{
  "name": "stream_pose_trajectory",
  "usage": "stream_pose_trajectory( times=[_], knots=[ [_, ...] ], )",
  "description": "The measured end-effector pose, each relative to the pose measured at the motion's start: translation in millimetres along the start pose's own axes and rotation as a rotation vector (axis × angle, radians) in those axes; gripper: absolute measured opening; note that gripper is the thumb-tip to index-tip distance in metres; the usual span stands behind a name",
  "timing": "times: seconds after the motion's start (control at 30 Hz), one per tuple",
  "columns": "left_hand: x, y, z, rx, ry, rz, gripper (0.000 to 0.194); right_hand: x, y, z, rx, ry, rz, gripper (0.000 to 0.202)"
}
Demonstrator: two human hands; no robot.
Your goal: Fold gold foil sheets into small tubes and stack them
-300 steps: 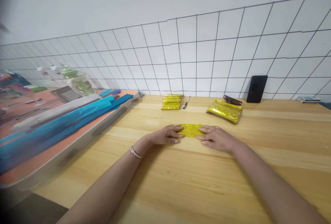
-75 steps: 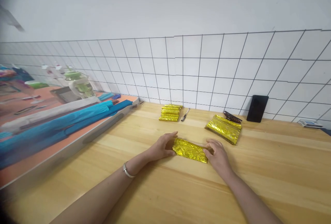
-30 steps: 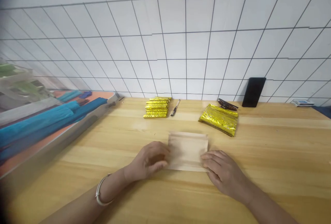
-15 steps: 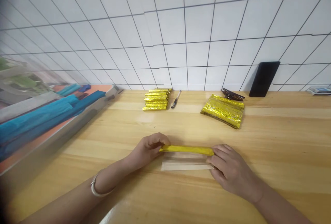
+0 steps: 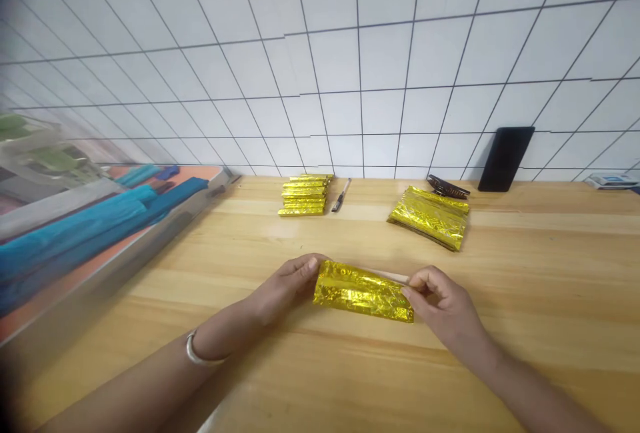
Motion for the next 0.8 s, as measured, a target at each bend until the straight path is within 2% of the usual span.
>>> stream_pose_trajectory(
  times=[0.13, 0.23, 0.3, 0.4, 0.5, 0.57, 0.63, 0.7, 0.8],
  knots=[
    [2.2, -7, -1, -0.051, 0.200, -0.004, 0.046, 1, -7, -10, 0.100, -0.179, -0.037, 0.025],
    [5.6, -11, 1, -0.041, 0.180, -0.047, 0.056, 2, -13, -13, 0.134, -0.213, -0.056, 0.034],
    [7.6, -14, 3, -0.046, 0.151, -0.106, 0.061, 3, -18, -13, 0.096, -0.180, -0.038, 0.038],
    [7.0, -17, 7, -0.051, 0.168, -0.202, 0.056, 5, -26, -6, -0.063, 0.023, -0.114, 0.040],
    [2.9, -19, 8, -0.058, 0.235, -0.268, 0.054, 5, -29, 9, -0.365, 0.382, -0.174, 0.041],
    [0.7, -18, 6, -0.090, 0.260, -0.286, 0.053, 8, -26, 19, -0.586, 0.583, -0.081, 0.044],
    [0.5, -17, 4, -0.126, 0.271, -0.282, 0.053, 11, -23, 25, -0.737, 0.724, 0.005, 0.042],
    [2.0, -16, 1, -0.152, 0.282, -0.267, 0.052, 14, -22, 27, -0.813, 0.797, 0.044, 0.037],
    [4.2, -14, -1, -0.171, 0.281, -0.232, 0.051, 15, -26, 26, -0.849, 0.777, 0.066, 0.032]
  ],
)
Point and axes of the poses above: each hand's wrist, its own y-axis away from the middle knuckle, its own x-axis out of the palm, z = x × y, the point moved 1 cm from there along -y, towards the middle knuckle, and after that the axes turned 5 degrees about -x, right-handed, at the moved point
